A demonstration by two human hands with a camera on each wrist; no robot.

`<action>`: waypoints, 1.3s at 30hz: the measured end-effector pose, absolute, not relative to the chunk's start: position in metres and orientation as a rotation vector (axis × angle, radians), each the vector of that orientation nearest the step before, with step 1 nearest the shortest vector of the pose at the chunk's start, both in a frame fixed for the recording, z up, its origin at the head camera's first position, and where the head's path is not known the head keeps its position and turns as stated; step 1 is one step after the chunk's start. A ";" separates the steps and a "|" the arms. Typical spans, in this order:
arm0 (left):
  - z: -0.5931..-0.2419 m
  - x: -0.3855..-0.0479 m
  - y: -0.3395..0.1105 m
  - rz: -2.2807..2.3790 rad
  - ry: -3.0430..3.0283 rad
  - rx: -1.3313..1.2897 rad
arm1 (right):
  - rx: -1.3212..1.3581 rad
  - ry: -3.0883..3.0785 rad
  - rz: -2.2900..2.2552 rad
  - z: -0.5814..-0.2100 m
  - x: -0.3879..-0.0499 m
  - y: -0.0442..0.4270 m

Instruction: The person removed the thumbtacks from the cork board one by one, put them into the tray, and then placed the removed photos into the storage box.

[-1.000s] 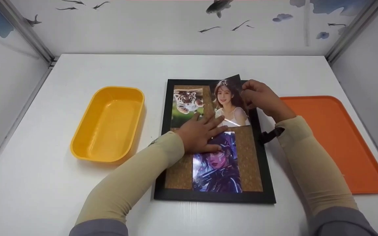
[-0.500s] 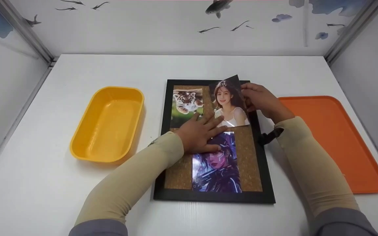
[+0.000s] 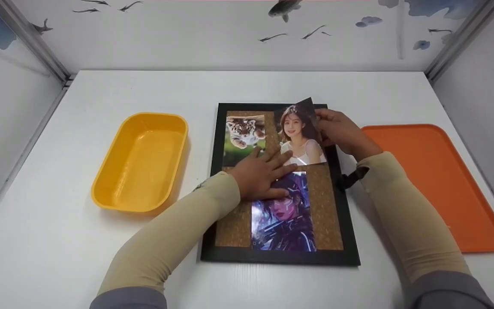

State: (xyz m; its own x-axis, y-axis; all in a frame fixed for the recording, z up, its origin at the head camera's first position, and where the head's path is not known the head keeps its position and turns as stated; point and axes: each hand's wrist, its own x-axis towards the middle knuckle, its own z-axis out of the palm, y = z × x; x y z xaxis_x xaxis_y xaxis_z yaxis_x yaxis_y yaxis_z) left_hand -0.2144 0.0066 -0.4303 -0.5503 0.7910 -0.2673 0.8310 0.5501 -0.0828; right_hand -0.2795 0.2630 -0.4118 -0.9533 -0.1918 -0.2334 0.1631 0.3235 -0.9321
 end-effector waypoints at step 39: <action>-0.421 -0.215 0.007 -0.232 2.549 1.337 | 0.068 2.280 -1.675 -0.420 -0.286 0.276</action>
State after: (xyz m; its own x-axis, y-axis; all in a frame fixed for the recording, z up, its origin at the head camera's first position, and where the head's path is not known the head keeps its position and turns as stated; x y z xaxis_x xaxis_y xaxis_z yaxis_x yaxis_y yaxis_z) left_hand -0.2151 0.0070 -0.4205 -0.5463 0.7840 -0.2948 0.8243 0.5657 -0.0231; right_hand -0.2858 0.2763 -0.4198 -0.9507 -0.1434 -0.2748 0.2195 0.3148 -0.9234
